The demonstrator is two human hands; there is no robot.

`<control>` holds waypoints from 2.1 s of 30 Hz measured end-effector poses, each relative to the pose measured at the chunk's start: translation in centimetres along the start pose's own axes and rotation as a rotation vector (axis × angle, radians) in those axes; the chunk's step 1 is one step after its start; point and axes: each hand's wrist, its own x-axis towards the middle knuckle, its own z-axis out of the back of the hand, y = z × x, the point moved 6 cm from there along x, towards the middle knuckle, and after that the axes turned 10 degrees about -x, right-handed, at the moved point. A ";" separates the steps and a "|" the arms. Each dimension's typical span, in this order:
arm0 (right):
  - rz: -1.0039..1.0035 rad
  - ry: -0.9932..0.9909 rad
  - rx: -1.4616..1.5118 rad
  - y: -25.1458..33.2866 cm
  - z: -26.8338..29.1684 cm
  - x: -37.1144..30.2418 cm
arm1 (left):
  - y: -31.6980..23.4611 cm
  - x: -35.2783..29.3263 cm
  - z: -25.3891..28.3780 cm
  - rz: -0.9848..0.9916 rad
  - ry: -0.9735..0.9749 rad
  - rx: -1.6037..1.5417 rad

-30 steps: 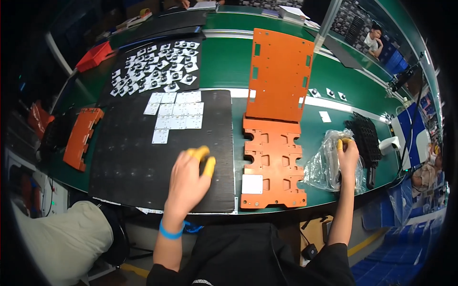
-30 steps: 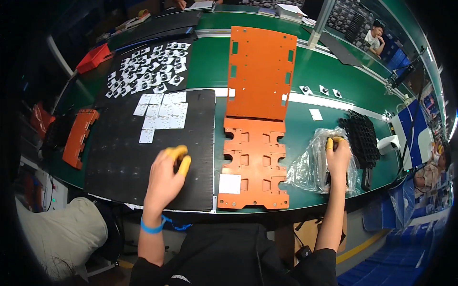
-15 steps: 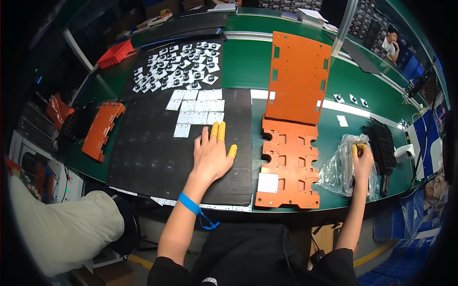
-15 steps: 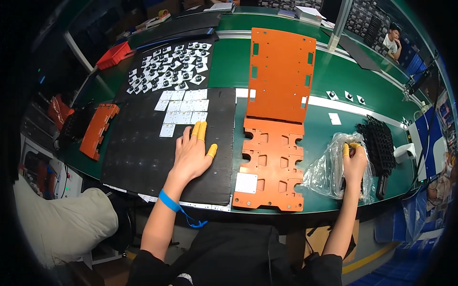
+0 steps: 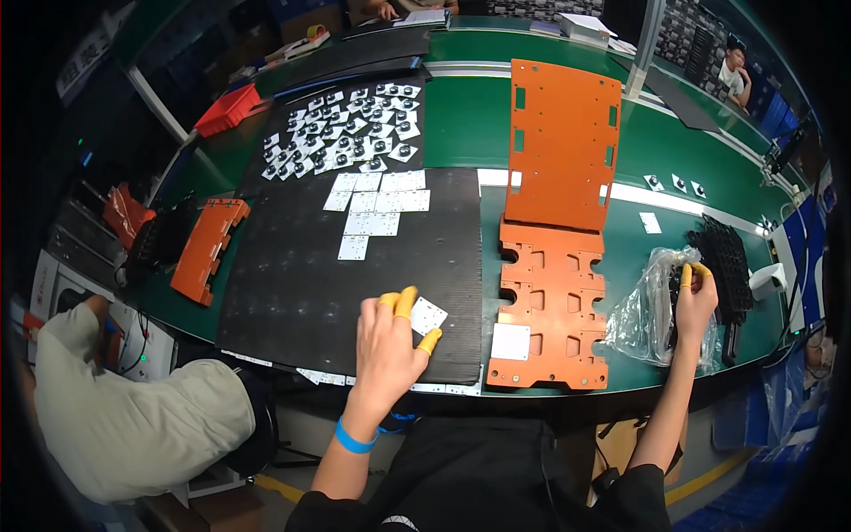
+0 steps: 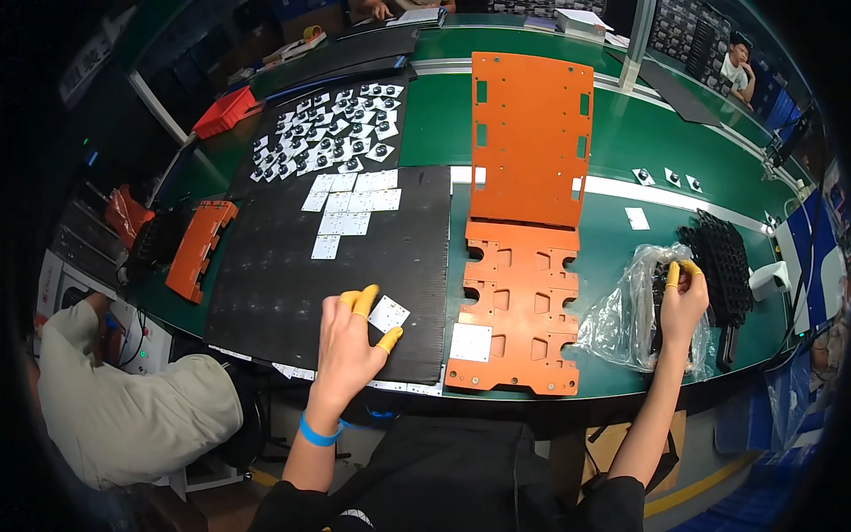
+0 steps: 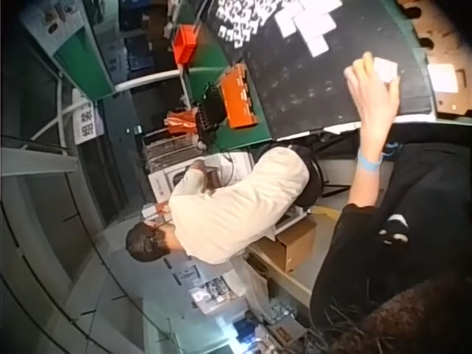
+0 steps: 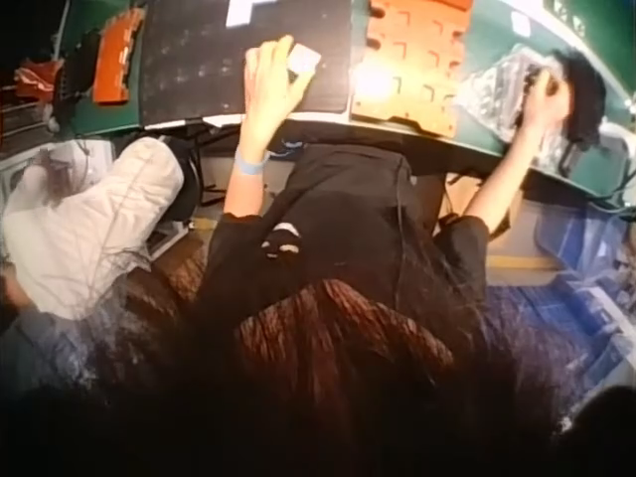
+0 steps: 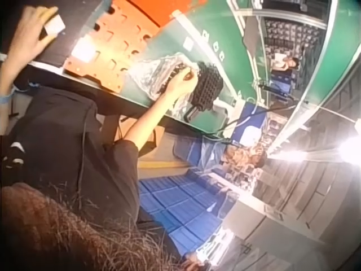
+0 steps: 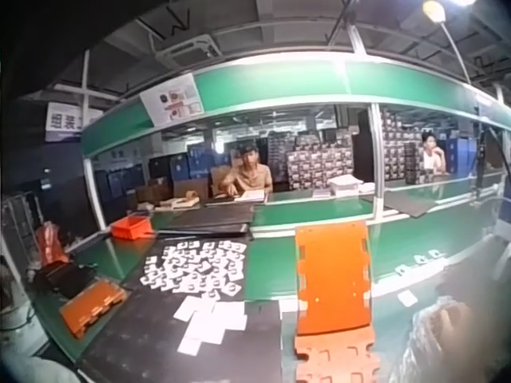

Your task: Assembling LED lighting components onto fixtures at a factory workstation.

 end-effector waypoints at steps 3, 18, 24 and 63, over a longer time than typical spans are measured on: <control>-0.050 -0.035 0.053 0.0 0.4 -0.1 | 1.2 -1.5 -0.9 0.071 0.022 0.066; 0.169 0.527 1.126 22.1 5.8 -15.6 | -2.1 -5.2 -2.2 0.310 -0.048 -1.234; -0.026 0.515 1.227 23.0 4.4 -19.6 | -5.7 -5.5 -2.2 0.192 -0.053 -1.438; 0.383 0.188 0.748 25.1 8.9 -20.6 | -7.8 -7.5 -1.2 -0.021 0.035 -0.955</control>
